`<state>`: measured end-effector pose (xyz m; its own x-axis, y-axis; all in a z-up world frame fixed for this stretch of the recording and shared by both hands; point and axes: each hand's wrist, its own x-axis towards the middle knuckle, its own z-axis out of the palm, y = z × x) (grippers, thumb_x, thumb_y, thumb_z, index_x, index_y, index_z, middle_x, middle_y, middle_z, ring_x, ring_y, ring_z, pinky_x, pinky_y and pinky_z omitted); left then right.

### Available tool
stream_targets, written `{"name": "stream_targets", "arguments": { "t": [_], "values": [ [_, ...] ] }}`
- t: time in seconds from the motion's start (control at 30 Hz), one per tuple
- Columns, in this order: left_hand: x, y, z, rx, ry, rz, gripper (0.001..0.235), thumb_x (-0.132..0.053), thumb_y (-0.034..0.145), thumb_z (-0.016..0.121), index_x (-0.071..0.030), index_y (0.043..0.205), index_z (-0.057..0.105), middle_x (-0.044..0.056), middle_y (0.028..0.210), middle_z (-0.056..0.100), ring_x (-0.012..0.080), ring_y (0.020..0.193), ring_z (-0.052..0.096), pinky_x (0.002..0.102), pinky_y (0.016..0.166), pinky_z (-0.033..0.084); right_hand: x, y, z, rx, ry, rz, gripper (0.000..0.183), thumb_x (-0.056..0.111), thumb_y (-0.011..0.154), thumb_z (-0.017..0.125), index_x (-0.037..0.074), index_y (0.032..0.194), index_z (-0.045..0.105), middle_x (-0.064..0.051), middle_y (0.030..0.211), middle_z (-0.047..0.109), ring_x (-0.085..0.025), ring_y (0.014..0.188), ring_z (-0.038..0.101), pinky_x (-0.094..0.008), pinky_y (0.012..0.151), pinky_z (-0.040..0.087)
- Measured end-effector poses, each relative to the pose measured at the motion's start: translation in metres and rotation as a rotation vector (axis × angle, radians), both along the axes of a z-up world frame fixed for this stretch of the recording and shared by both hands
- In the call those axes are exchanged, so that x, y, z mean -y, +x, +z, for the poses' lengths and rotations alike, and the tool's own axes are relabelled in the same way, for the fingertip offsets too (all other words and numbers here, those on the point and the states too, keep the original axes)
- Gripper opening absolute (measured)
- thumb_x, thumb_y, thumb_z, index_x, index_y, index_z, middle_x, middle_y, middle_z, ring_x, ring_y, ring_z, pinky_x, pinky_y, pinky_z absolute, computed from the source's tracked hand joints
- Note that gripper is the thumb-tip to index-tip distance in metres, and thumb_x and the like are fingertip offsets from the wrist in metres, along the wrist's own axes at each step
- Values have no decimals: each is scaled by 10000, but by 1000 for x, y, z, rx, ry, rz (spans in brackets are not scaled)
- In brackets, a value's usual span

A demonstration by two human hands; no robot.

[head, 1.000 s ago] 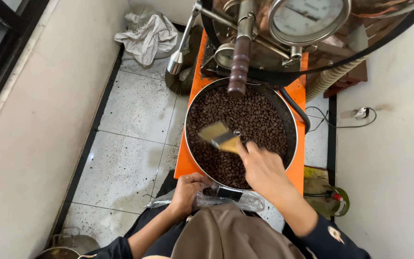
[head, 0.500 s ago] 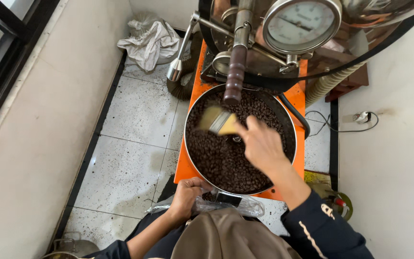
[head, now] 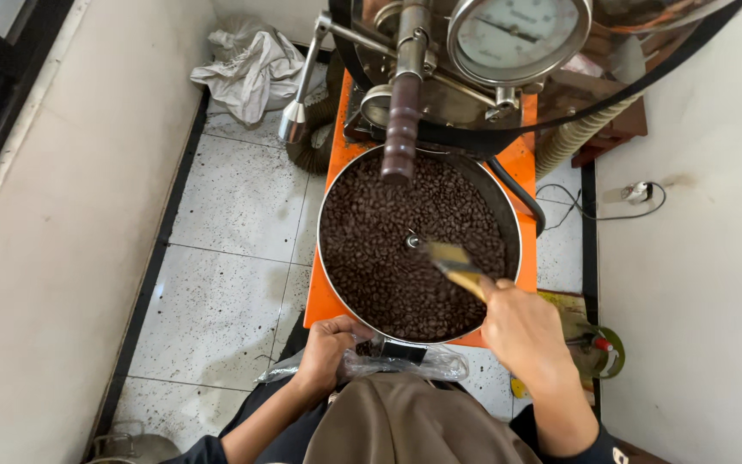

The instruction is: The person stirs roasted coffee beans in a cooling tray using a wooden spatula. The person continuously moves the beans around the tray to ensure even cooling.

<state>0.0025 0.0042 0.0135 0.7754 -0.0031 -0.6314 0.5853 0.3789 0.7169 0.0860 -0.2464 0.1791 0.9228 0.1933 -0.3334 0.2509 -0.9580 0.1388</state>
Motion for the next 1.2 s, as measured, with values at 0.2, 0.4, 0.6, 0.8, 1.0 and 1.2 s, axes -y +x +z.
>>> {"name": "stream_targets", "arguments": {
  "t": [0.2,0.4,0.6,0.8,1.0,1.2],
  "values": [
    [1,-3,-6,-30,-53,54,192,134,803,610,52,803,782,138,742,753,151,498,495,249,480,371,15,-6,49,-98,23,-177,477,246,904,455,408,1320,624,106,991,731,-221,791,700,-454,634,539],
    [4,-4,-6,70,5,63,199,136,737,613,61,787,791,154,838,798,219,810,700,274,797,519,-2,-5,39,-339,32,-220,402,166,854,432,350,1064,722,56,895,736,-186,848,685,-396,672,498],
    [6,-6,-4,43,-16,98,185,134,765,596,56,779,763,151,853,785,211,764,673,272,716,505,-19,-3,19,-402,337,-251,207,181,920,451,208,937,656,0,772,649,-186,746,590,-363,678,392],
    [8,-7,-6,81,50,92,251,134,712,557,57,791,782,146,857,795,213,835,708,280,817,527,9,-15,65,-330,0,-127,566,215,933,389,470,1425,501,251,1294,612,-120,1025,687,-387,768,579],
    [10,-10,-2,55,14,140,248,140,719,555,66,787,781,155,847,791,204,764,686,259,700,502,-19,-16,-2,-331,280,70,499,190,955,427,268,1434,539,-71,1417,569,-300,1044,698,-480,854,553],
    [13,-9,5,11,-55,193,227,139,741,551,75,782,765,187,810,782,209,629,631,277,574,468,-31,15,-38,-108,599,-47,453,165,868,599,199,1314,671,-4,1282,698,-336,1061,667,-483,890,496]
  ]
}}
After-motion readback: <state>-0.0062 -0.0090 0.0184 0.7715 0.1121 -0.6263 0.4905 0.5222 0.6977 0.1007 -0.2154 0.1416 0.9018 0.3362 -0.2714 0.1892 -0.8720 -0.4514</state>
